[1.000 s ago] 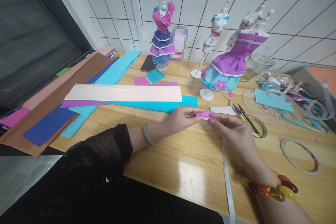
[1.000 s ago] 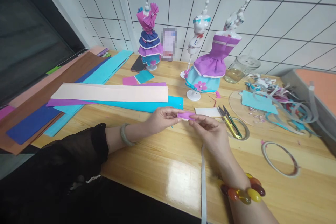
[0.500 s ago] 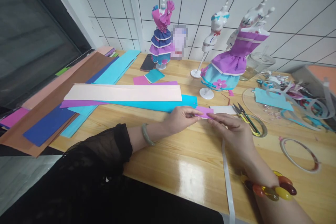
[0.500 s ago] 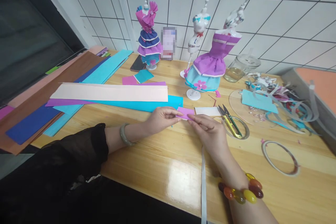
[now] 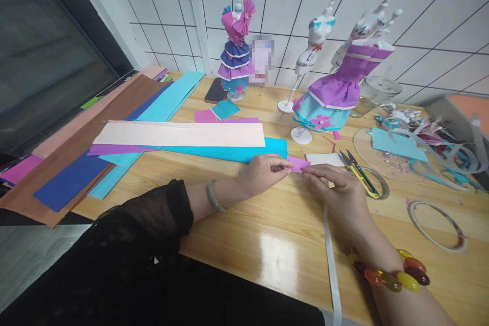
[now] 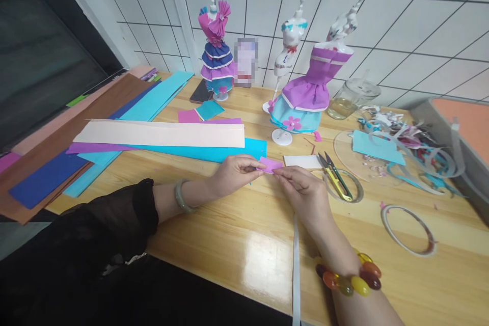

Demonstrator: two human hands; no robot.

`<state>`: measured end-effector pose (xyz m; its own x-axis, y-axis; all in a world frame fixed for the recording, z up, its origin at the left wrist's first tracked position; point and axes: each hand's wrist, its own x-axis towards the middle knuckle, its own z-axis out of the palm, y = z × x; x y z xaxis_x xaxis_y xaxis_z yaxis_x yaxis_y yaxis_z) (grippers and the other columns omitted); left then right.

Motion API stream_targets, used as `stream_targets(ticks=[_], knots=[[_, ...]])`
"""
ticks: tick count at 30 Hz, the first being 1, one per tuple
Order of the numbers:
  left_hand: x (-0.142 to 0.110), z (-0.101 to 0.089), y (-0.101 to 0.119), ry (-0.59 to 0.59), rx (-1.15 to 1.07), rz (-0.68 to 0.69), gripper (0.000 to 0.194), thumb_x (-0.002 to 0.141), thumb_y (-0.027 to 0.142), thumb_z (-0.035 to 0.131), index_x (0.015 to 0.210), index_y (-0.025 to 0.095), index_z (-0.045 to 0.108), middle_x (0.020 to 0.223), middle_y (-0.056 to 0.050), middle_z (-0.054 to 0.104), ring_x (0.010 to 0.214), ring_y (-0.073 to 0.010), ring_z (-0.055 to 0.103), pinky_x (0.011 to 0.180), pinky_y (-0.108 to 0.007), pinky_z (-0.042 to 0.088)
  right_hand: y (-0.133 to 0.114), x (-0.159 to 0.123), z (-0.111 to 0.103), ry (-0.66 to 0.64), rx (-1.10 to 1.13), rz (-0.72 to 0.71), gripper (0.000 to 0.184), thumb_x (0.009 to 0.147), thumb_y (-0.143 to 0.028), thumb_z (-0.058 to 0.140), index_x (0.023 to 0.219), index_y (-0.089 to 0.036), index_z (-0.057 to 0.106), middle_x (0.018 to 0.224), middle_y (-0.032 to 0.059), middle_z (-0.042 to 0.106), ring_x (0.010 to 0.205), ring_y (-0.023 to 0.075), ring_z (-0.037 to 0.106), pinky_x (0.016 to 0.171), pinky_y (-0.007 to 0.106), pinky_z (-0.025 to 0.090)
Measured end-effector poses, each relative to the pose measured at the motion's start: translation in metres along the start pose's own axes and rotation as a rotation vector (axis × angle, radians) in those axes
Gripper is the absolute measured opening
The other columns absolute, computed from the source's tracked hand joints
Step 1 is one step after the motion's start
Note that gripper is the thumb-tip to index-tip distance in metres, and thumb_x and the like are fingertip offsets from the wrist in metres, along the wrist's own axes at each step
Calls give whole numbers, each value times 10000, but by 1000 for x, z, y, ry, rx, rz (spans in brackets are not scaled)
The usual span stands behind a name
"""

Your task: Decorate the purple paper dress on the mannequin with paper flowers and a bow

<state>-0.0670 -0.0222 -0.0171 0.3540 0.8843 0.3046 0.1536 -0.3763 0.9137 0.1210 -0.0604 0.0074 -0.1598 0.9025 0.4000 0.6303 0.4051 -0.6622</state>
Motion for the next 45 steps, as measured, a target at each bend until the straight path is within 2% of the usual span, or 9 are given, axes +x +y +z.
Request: stream_targets(ticks=[6, 14, 22, 29, 33, 36, 40, 45], knots=[[0, -3, 0, -19, 33, -11, 199, 775, 304, 584, 862, 167, 699, 806, -46, 652, 722, -104, 566, 646, -213, 458, 0, -1, 0, 6, 32, 91, 118, 786, -251, 609, 854, -234, 704, 891, 29, 699, 831, 173, 637, 750, 308, 493], [2, -3, 0, -16, -189, -153, 260, 708, 355, 652, 831, 129, 688, 843, -66, 670, 730, -118, 593, 635, -226, 477, -4, -3, 4, 59, 289, 428, 232, 701, -362, 689, 861, -197, 717, 881, 75, 715, 801, 217, 652, 734, 382, 518], [3, -2, 1, -11, -292, -182, 288, 675, 369, 680, 818, 119, 685, 861, -78, 669, 758, -134, 602, 614, -227, 473, -4, 2, 0, 59, 406, 526, 201, 619, -319, 757, 785, -211, 729, 824, 47, 721, 718, 171, 647, 697, 328, 525], [2, -1, 2, -32, -353, -220, 305, 670, 374, 682, 827, 112, 671, 790, -65, 667, 699, -116, 590, 575, -215, 459, -4, 3, 2, 64, 451, 489, 198, 618, -305, 758, 785, -201, 728, 782, 54, 720, 656, 160, 639, 642, 318, 533], [3, 0, 3, -29, -401, -207, 293, 671, 357, 686, 834, 114, 665, 809, -63, 668, 720, -114, 595, 598, -211, 468, -4, 2, 2, 58, 452, 460, 201, 640, -310, 744, 814, -212, 724, 813, 52, 719, 683, 164, 642, 657, 322, 534], [2, 0, 3, -41, -372, -192, 312, 688, 340, 675, 917, 128, 670, 862, -70, 668, 738, -116, 595, 587, -202, 463, -3, 0, 3, 43, 434, 432, 247, 663, -322, 726, 887, -218, 719, 862, 55, 717, 737, 180, 648, 692, 342, 532], [1, 0, 1, -44, -280, -177, 332, 708, 333, 655, 976, 139, 672, 912, -73, 649, 701, -98, 572, 534, -185, 444, -2, -2, 3, 21, 323, 368, 299, 714, -344, 682, 985, -220, 702, 950, 66, 704, 807, 199, 642, 716, 357, 520], [1, -1, -3, -58, -152, -96, 286, 756, 331, 607, 969, 155, 680, 873, -54, 617, 660, -79, 533, 530, -182, 440, -1, -1, 1, 3, 153, 218, 234, 776, -325, 621, 983, -254, 705, 964, 50, 693, 844, 197, 630, 724, 345, 503]])
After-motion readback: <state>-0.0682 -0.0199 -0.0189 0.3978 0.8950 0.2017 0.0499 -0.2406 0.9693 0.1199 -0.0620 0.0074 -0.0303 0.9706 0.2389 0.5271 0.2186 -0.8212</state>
